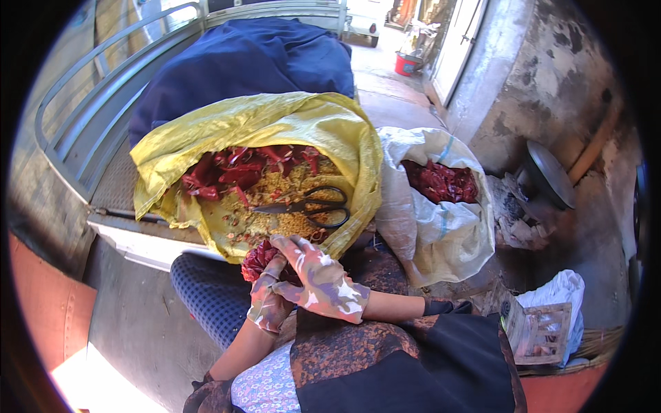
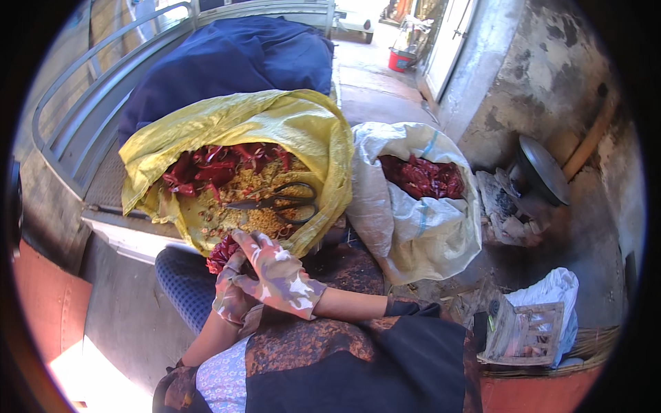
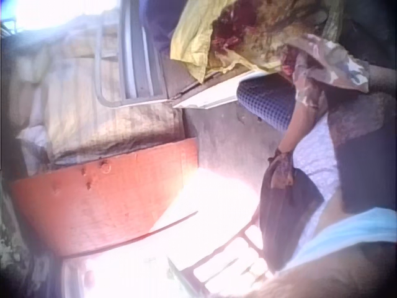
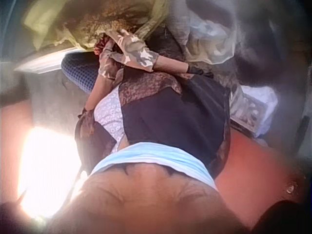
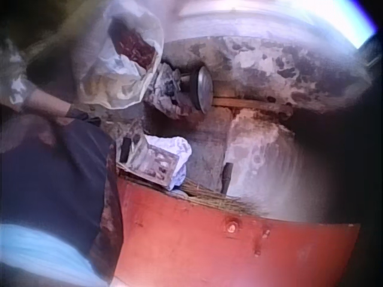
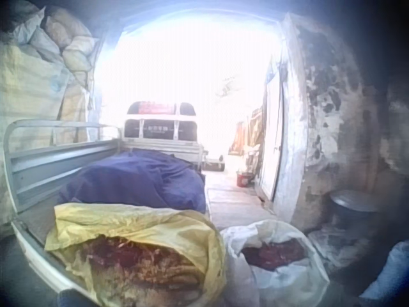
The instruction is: The person processes red chilies by removing the stems by hand and cutting them into pieces using scissors over a large bag.
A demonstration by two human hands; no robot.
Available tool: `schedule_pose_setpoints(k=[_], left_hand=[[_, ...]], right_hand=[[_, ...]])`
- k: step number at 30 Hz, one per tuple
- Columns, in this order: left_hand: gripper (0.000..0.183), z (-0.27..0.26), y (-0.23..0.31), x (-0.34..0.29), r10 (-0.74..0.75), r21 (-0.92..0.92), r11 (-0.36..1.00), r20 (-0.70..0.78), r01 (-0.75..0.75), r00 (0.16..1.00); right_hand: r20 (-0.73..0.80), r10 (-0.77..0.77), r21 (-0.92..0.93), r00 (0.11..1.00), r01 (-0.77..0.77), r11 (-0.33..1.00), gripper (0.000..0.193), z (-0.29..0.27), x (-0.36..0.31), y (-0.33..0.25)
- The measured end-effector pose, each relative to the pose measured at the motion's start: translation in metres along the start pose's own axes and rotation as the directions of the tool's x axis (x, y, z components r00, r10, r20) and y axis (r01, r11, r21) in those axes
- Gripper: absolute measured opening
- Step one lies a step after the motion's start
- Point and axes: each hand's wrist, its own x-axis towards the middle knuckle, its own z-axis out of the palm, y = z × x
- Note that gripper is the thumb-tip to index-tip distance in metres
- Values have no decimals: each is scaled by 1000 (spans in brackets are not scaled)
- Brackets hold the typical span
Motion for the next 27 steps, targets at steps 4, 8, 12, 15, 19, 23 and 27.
schedule_pose_setpoints(k=[4, 8, 12, 15, 19, 23, 27], left_hand=[[39, 31, -8, 12, -60, 14, 998, 211, 59, 976], [36, 64, -14, 12, -87, 216, 976, 270, 28, 959], [36, 78, -34, 24, -119, 352, 935, 439, -49, 890], [36, 97, -50, 29, -235, 395, 918, 437, 49, 868], [64, 124, -67, 43, -199, 200, 973, 478, 115, 856], [81, 145, -59, 56, -191, 181, 976, 470, 118, 862], [81, 121, -44, 57, -198, 85, 980, 443, 179, 875]], right_hand=[[-96, -8, -115, 995, -3, 993, 83, -16, -5, 2], [-300, -112, -128, 947, 76, 989, 83, -29, -14, 18], [-434, -163, -78, 886, 143, 987, 73, -52, -24, 39], [-602, -145, 75, 785, 237, 969, 60, -70, -26, 57], [-704, 118, 394, 701, 246, 886, 48, -99, -29, 72], [-858, 23, -34, 512, -101, 994, 46, -156, -25, 201], [-798, 289, -157, 529, -645, 748, 54, -194, -52, 306]])
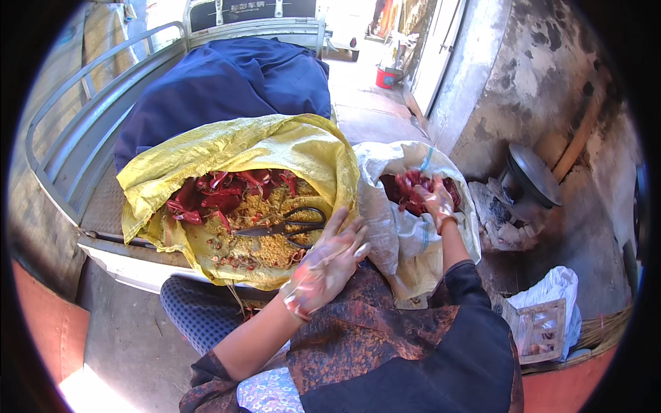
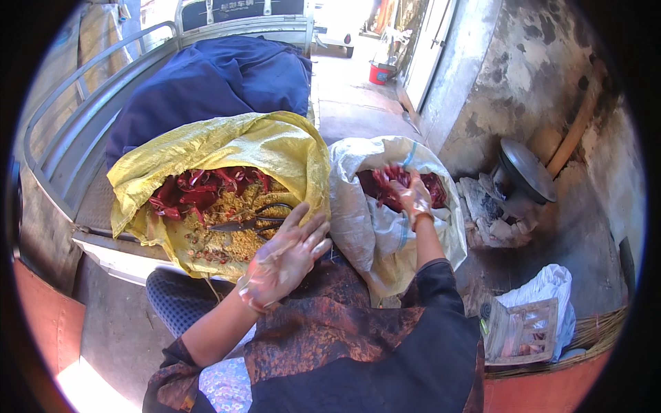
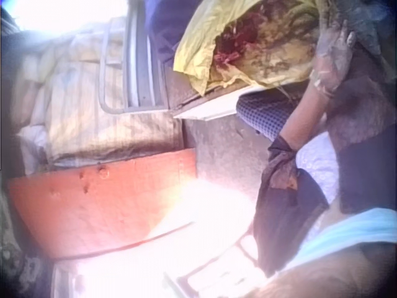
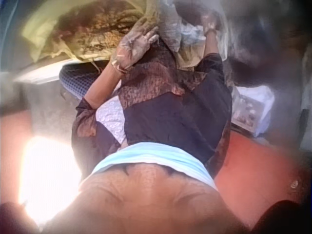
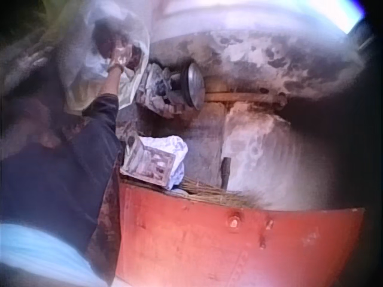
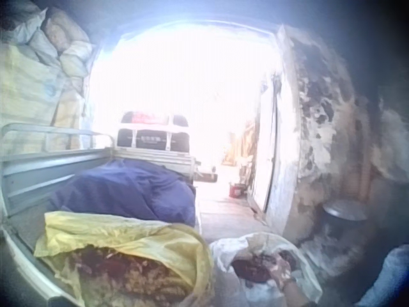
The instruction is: The person processes red chilies by removing the stems by hand and cutting them into pieces using scissors over a large bag.
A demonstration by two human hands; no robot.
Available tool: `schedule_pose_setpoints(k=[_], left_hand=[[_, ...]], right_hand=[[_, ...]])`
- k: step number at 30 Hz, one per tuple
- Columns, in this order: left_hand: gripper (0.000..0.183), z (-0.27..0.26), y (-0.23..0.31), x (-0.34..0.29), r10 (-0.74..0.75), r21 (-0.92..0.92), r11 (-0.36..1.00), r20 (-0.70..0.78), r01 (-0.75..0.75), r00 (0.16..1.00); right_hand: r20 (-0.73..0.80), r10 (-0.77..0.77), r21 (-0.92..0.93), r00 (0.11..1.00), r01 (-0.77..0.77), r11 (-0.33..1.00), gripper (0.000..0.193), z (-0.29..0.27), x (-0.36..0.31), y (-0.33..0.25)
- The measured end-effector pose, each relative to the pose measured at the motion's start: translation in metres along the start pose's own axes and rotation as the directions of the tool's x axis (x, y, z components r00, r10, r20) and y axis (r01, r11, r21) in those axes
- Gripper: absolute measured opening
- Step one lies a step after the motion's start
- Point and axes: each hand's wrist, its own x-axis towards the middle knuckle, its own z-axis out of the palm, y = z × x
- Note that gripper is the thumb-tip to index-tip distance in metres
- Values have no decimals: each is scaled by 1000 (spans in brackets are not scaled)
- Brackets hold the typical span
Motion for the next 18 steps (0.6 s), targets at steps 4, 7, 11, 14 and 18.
schedule_pose_setpoints(k=[4, 7, 11, 14, 18], left_hand=[[74, -35, 7, -33, -4, -173, 985, -22, 0, 1000], [74, -34, 24, -60, 37, -149, 988, -52, -44, 998], [62, -45, 53, -85, 121, -176, 974, -135, -144, 983], [56, -66, 69, -115, 265, -99, 953, -185, -286, 947], [55, -82, 69, -153, 416, 57, 904, -344, -423, 842]], right_hand=[[109, 157, 677, 982, -189, 711, 18, 16, 12, 21], [295, 158, 795, 942, -334, 506, 14, 6, -7, -48], [369, -159, 749, 916, -192, 634, 14, -19, -26, -149], [307, -669, 853, 677, 117, 509, 21, -10, -61, -241], [328, -780, 561, 532, 555, 614, 47, 61, -87, -317]])
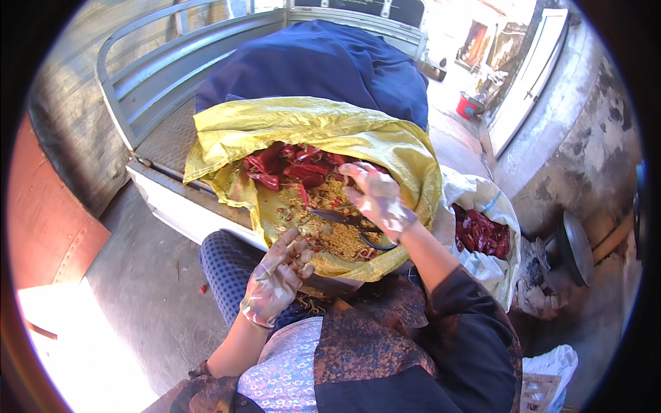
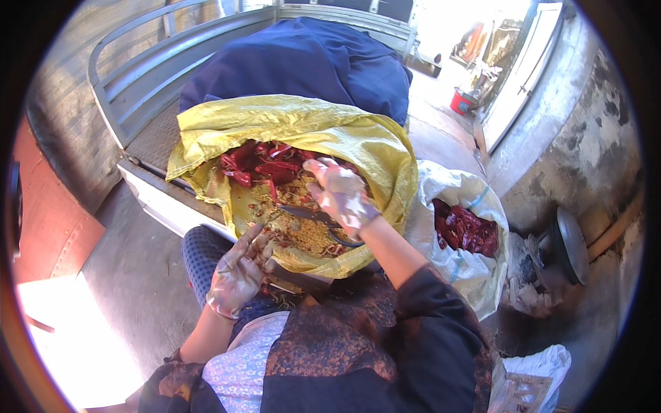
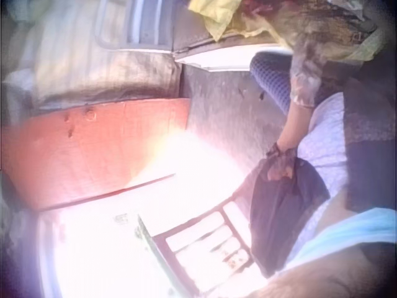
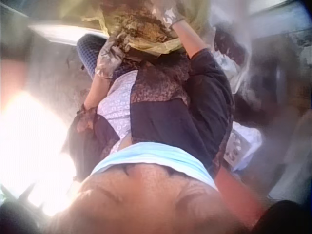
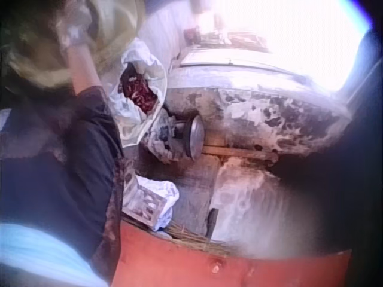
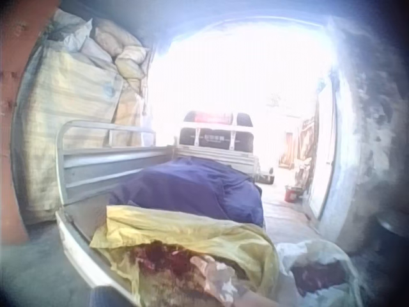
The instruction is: The person processes red chilies by removing the stems by hand and cutting them into pieces using scissors over a large bag.
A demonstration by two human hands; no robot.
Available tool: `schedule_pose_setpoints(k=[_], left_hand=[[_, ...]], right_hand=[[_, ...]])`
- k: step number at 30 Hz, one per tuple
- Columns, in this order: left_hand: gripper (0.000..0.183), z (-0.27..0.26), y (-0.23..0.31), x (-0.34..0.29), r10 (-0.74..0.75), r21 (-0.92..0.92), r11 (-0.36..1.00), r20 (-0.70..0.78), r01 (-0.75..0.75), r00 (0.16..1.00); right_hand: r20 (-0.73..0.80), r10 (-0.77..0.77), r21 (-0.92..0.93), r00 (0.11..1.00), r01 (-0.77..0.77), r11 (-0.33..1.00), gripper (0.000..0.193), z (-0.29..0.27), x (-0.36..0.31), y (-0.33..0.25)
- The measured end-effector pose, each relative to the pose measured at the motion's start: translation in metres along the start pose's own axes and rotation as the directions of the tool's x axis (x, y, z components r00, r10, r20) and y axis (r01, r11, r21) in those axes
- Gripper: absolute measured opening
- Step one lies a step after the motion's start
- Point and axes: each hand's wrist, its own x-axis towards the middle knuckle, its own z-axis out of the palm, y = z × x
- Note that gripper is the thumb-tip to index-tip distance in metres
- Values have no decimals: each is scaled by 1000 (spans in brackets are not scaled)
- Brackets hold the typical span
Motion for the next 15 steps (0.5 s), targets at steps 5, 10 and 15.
schedule_pose_setpoints(k=[5, 10, 15], left_hand=[[38, -21, 3, -18, 58, 46, 997, -101, -54, 993], [32, -21, 12, -16, 137, 219, 969, -116, -109, 984], [36, -37, 4, -10, 66, 105, 993, -50, -60, 997]], right_hand=[[61, 140, -291, 988, -117, 950, 40, 72, 68, 18], [207, 507, -27, 837, -513, 858, 31, 56, 75, 20], [252, 271, 768, 929, -363, 528, 23, 9, 29, -3]])
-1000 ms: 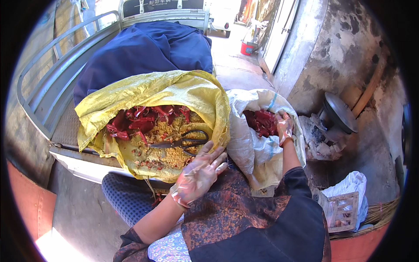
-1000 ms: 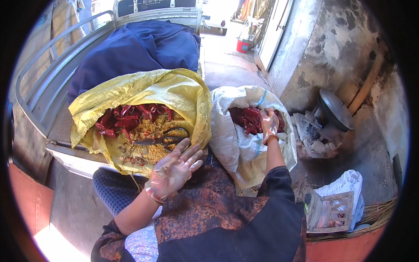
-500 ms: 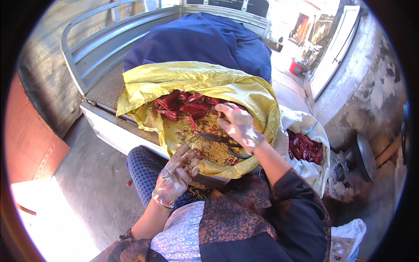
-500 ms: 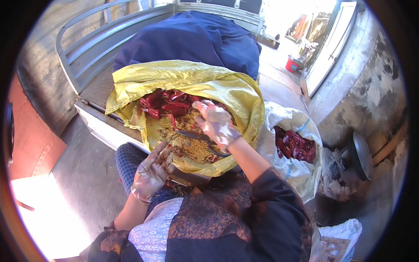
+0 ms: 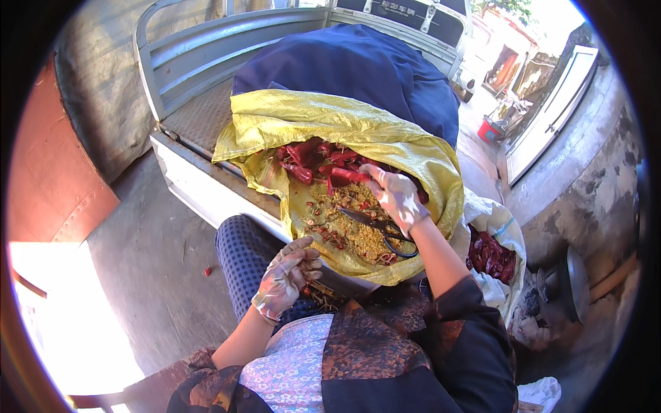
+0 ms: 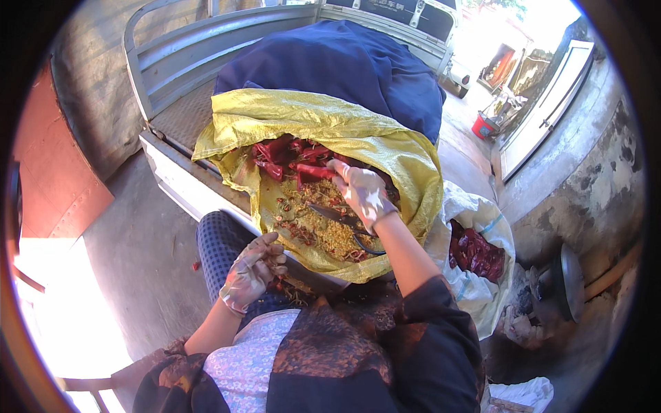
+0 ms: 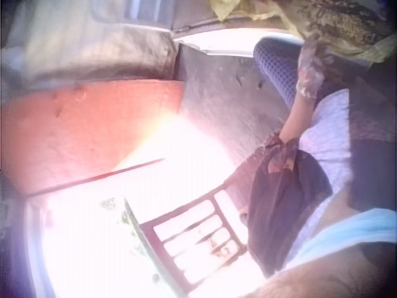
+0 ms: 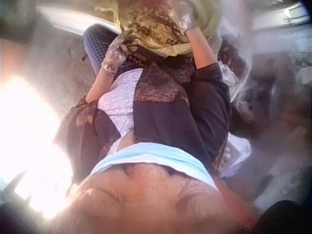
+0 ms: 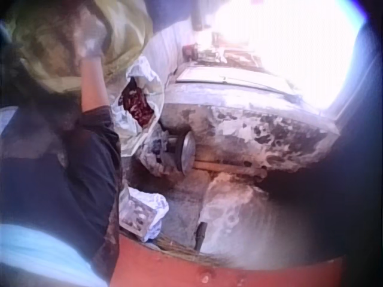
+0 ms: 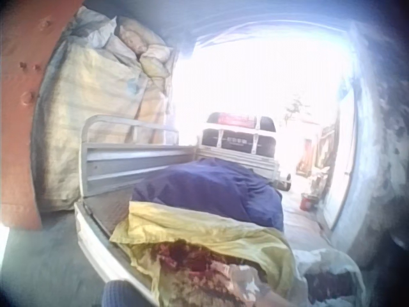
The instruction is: The person processes red chilies by removing the stems by hand and cutting them into pieces using scissors over a large bag.
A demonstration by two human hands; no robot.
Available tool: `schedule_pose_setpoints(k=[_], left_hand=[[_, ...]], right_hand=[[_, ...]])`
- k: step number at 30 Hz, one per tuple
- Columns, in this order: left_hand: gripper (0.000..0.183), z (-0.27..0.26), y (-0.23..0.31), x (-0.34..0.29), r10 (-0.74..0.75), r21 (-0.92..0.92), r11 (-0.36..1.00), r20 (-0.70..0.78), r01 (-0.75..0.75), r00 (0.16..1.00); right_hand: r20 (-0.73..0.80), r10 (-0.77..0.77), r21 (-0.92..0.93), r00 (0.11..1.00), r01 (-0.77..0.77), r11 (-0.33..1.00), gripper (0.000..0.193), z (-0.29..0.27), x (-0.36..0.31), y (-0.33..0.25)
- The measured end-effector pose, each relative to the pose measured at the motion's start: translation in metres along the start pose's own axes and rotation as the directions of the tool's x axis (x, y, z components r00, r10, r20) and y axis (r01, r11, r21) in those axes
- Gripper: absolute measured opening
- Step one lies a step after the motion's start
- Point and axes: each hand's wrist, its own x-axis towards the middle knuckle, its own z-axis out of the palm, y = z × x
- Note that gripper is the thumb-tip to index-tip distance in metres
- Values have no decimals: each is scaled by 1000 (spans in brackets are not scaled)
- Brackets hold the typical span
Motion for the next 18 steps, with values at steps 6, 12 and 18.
schedule_pose_setpoints(k=[6, 12, 18], left_hand=[[49, 6, 4, -3, 63, 178, 983, -59, -51, 996], [28, 25, -2, -7, -37, 566, 822, -45, 56, 998], [30, 16, 4, -6, 128, 587, 796, 73, -146, 989]], right_hand=[[475, -245, -849, 845, 513, 126, 16, 46, -76, -33], [630, -325, -726, 706, 683, 78, 26, 93, -94, -21], [284, -425, -470, 859, 511, 719, 35, 79, -98, -14]])
